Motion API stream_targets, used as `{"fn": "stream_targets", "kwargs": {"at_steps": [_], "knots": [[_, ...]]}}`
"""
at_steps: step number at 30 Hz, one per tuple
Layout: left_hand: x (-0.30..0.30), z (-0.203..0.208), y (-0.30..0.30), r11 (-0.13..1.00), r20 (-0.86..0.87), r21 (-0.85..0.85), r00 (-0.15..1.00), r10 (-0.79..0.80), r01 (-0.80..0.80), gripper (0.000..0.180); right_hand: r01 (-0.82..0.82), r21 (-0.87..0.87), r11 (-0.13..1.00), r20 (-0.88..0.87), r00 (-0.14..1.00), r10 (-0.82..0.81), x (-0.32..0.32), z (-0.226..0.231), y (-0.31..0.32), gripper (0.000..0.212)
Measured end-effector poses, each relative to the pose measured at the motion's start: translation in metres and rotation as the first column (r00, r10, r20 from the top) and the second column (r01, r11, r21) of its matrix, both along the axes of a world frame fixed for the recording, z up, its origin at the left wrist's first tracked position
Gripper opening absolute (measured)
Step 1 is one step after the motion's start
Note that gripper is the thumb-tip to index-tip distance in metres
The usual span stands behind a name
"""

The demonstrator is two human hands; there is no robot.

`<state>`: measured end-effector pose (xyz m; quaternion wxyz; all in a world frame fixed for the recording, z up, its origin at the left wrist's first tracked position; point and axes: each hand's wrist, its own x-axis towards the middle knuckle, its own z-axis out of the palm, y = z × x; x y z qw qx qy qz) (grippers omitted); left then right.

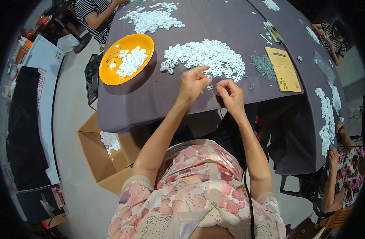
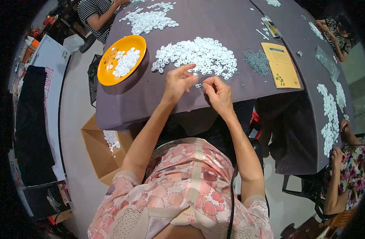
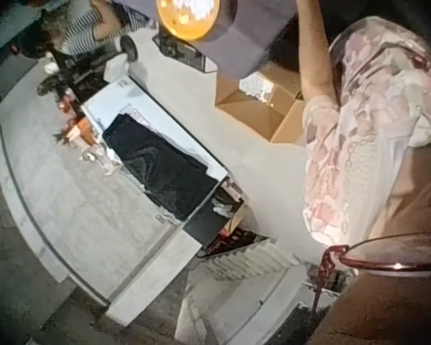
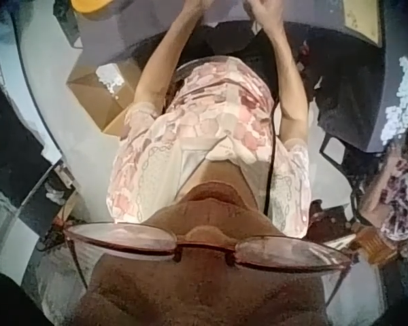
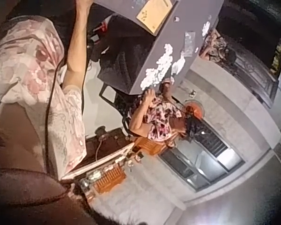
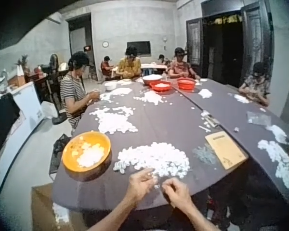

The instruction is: The person assembles small plastic components by hand, picking up plastic pieces from the table and inserting small pins into them.

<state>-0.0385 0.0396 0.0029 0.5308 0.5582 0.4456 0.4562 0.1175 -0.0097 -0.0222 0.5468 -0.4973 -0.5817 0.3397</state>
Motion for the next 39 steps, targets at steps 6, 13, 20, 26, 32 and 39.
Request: {"fn": "stream_targets", "kwargs": {"at_steps": [6,13,20,26,32,39], "knots": [[0.003,-0.013,-0.031,0.961,0.29,-0.276,0.952,0.097,-0.014,0.017,-0.097,-0.071,0.993,-0.201,0.976,0.081,-0.012,0.003,-0.002,0.007],[-0.002,-0.017,-0.035,0.973,0.299,-0.229,0.951,0.075,-0.004,0.012,-0.068,-0.07,0.995,-0.072,0.995,0.063,-0.011,0.009,-0.004,0.007],[-0.002,-0.021,-0.035,0.978,0.29,-0.206,0.956,0.035,0.026,0.013,-0.072,-0.033,0.997,0.007,0.997,0.073,-0.01,-0.002,-0.002,0.007],[-0.001,-0.019,-0.035,0.978,0.279,-0.208,0.96,0.031,0.029,0.013,-0.069,-0.004,0.998,0.029,0.997,0.069,-0.01,-0.002,-0.003,0.007],[0.0,-0.024,-0.035,0.988,0.253,-0.154,0.966,0.055,-0.016,0.012,-0.065,-0.012,0.998,0.152,0.986,0.066,-0.01,0.002,-0.002,0.008],[0.001,-0.018,-0.039,0.985,0.197,-0.17,0.978,0.062,-0.028,0.011,-0.103,-0.119,0.987,0.198,0.972,0.126,-0.007,0.012,-0.001,0.013]]}}
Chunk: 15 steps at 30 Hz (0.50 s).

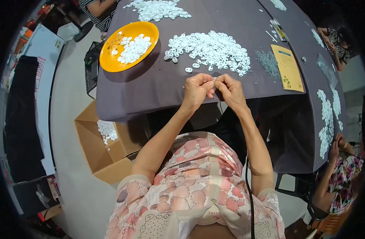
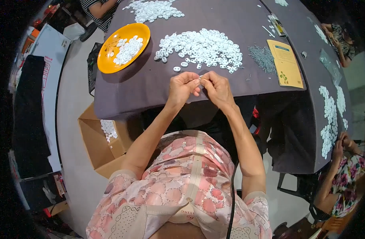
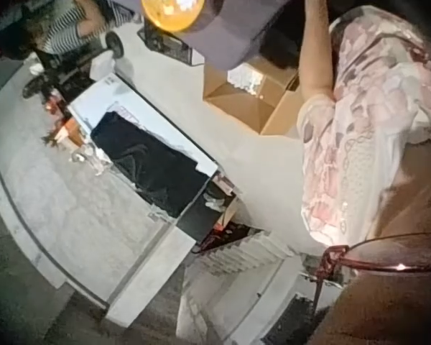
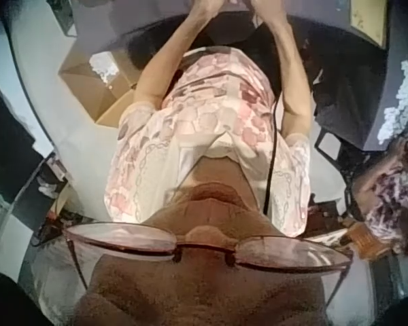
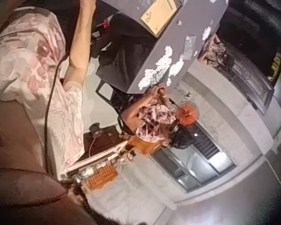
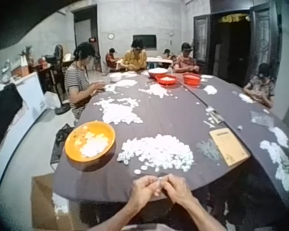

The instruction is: The person assembles small plastic components by hand, picking up plastic pieces from the table and inserting small pins into them.

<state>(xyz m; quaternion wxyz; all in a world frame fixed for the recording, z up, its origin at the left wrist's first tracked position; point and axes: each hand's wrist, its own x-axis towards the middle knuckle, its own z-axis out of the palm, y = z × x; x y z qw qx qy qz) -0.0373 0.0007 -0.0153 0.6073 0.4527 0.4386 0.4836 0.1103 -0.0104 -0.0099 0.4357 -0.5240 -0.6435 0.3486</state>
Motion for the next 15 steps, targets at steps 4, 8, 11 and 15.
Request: {"fn": "stream_targets", "kwargs": {"at_steps": [4,8,11,15], "knots": [[0.003,-0.006,-0.001,0.999,0.064,0.036,0.998,0.018,-0.02,0.009,0.01,0.001,1.0,-0.069,0.998,-0.01,0.001,-0.008,0.0,0.013],[0.0,-0.012,-0.003,0.996,0.097,0.077,0.994,0.048,-0.055,0.008,-0.016,0.021,1.0,-0.084,0.996,0.017,-0.002,-0.007,-0.005,0.009],[-0.001,-0.009,-0.003,0.995,0.025,0.1,1.0,-0.017,0.014,0.011,-0.002,0.035,0.999,-0.053,0.999,0.004,-0.002,-0.006,-0.005,0.007],[0.002,-0.009,-0.004,0.992,0.067,0.121,0.997,0.023,-0.031,0.01,0.009,0.141,0.99,0.012,1.0,-0.011,-0.005,-0.005,-0.004,0.005]]}}
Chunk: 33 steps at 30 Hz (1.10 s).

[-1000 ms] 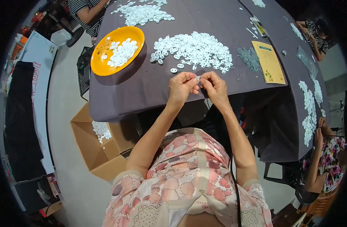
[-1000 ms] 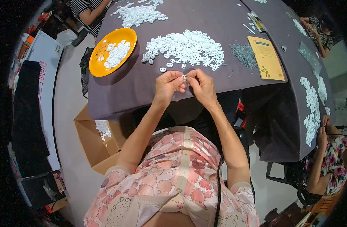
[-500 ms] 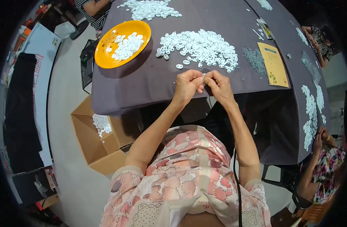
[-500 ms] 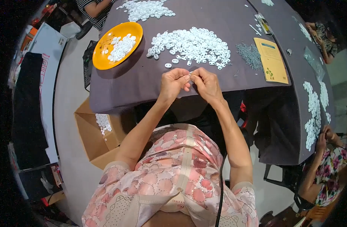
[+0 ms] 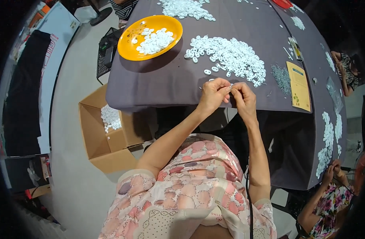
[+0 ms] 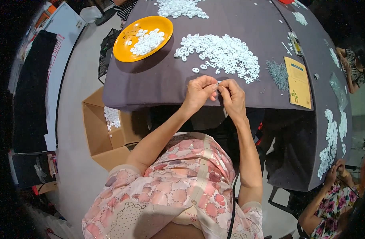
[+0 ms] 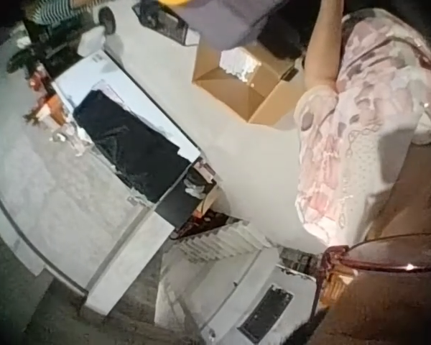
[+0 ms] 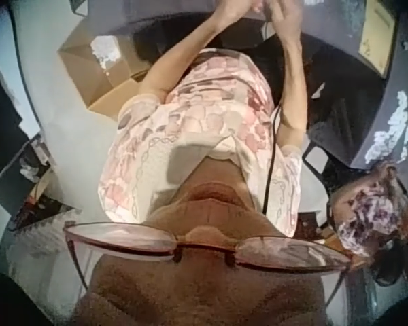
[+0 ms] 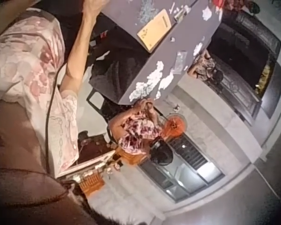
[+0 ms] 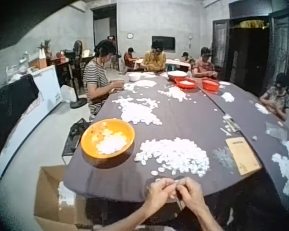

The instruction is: The person assembles small plastic components by hand, picking up plastic pieces from the table and inserting small pins into them.

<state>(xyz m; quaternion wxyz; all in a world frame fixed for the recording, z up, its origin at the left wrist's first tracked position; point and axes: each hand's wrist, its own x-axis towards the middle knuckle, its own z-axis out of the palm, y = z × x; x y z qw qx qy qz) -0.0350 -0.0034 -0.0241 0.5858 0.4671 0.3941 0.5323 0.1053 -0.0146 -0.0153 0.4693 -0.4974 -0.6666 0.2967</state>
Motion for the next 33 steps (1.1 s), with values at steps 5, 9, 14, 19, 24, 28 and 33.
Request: {"fn": "stream_targets", "kwargs": {"at_steps": [5,9,14,19,24,28,33], "knots": [[-0.003,0.003,0.001,0.998,-0.045,-0.051,0.998,-0.044,0.041,0.009,-0.003,0.025,1.0,0.05,0.999,0.002,0.0,0.0,-0.001,0.006],[-0.006,0.001,0.002,0.994,-0.077,-0.077,0.994,-0.083,0.077,0.008,-0.002,0.006,1.0,0.06,0.998,0.002,0.001,-0.001,-0.002,0.007],[-0.002,-0.002,-0.001,0.998,-0.021,-0.006,0.998,-0.059,0.059,0.009,-0.066,-0.138,0.988,-0.065,0.996,0.057,0.007,-0.002,-0.002,0.009],[-0.003,-0.003,0.001,0.999,0.032,0.025,0.999,-0.043,0.042,0.01,-0.087,-0.087,0.992,-0.15,0.986,0.073,0.008,-0.003,-0.003,0.01],[-0.003,-0.002,0.001,0.999,0.038,-0.008,0.998,-0.046,0.046,0.01,-0.063,-0.053,0.997,-0.159,0.986,0.054,0.007,-0.004,-0.002,0.011],[-0.002,-0.003,0.001,0.999,0.026,-0.015,0.998,-0.05,0.05,0.011,-0.025,-0.069,0.997,-0.137,0.99,0.016,0.006,-0.002,-0.003,0.008],[-0.003,0.0,0.0,1.0,-0.014,-0.009,1.0,-0.018,0.018,0.011,0.003,-0.012,1.0,-0.092,0.996,-0.004,0.002,-0.005,-0.001,0.006]]}}
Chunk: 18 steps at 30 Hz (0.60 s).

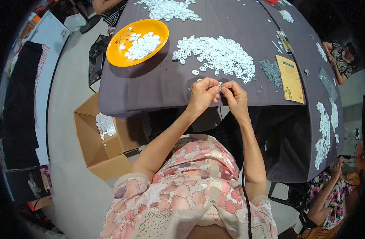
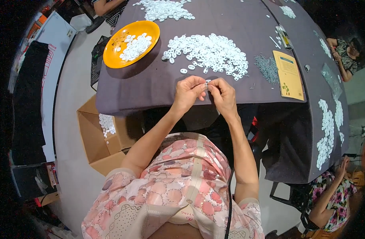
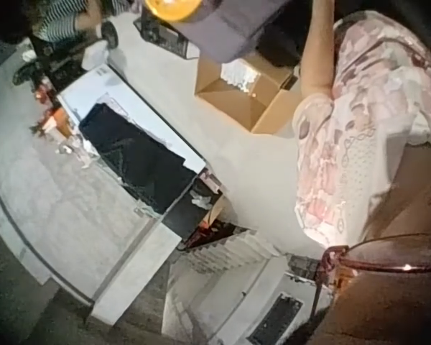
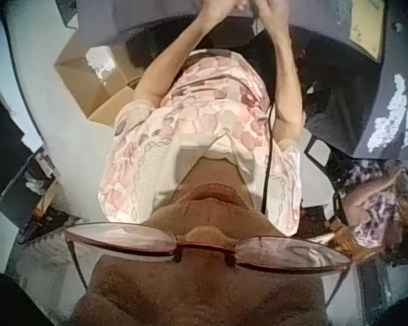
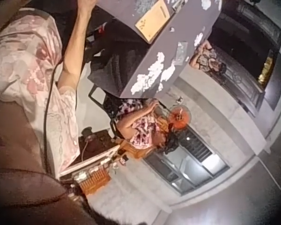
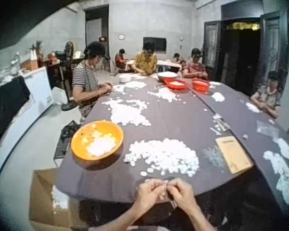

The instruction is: The person assembles small plastic components by hand, picking up plastic pieces from the table and inserting small pins into them.

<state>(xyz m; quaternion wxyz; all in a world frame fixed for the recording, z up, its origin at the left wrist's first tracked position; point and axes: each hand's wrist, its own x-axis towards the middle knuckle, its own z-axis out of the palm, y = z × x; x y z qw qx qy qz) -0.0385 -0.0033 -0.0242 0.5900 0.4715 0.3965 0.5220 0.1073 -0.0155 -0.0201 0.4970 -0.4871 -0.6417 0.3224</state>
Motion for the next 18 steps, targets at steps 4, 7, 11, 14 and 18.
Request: {"fn": "stream_targets", "kwargs": {"at_steps": [4,7,11,14,18], "knots": [[0.002,0.001,-0.004,0.999,-0.059,-0.04,0.998,0.003,-0.006,0.01,-0.005,0.018,1.0,0.055,0.998,0.004,-0.004,0.001,-0.001,0.006],[0.007,0.002,-0.005,1.0,-0.032,-0.028,0.999,0.006,-0.007,0.01,-0.017,-0.022,1.0,0.012,1.0,0.017,0.003,-0.003,0.0,0.006],[0.007,0.002,-0.01,0.999,-0.099,0.053,0.995,-0.005,0.01,0.007,-0.172,-0.213,0.962,-0.134,0.98,0.146,0.016,0.006,0.003,0.007],[0.006,0.001,-0.014,0.987,-0.127,0.157,0.992,-0.015,0.035,0.006,-0.301,-0.294,0.907,-0.359,0.914,0.187,0.028,0.012,0.012,0.014],[0.003,0.001,-0.016,0.951,-0.191,0.301,0.981,-0.013,0.072,0.005,-0.274,-0.336,0.901,-0.305,0.937,0.172,0.022,0.017,0.02,0.016]]}}
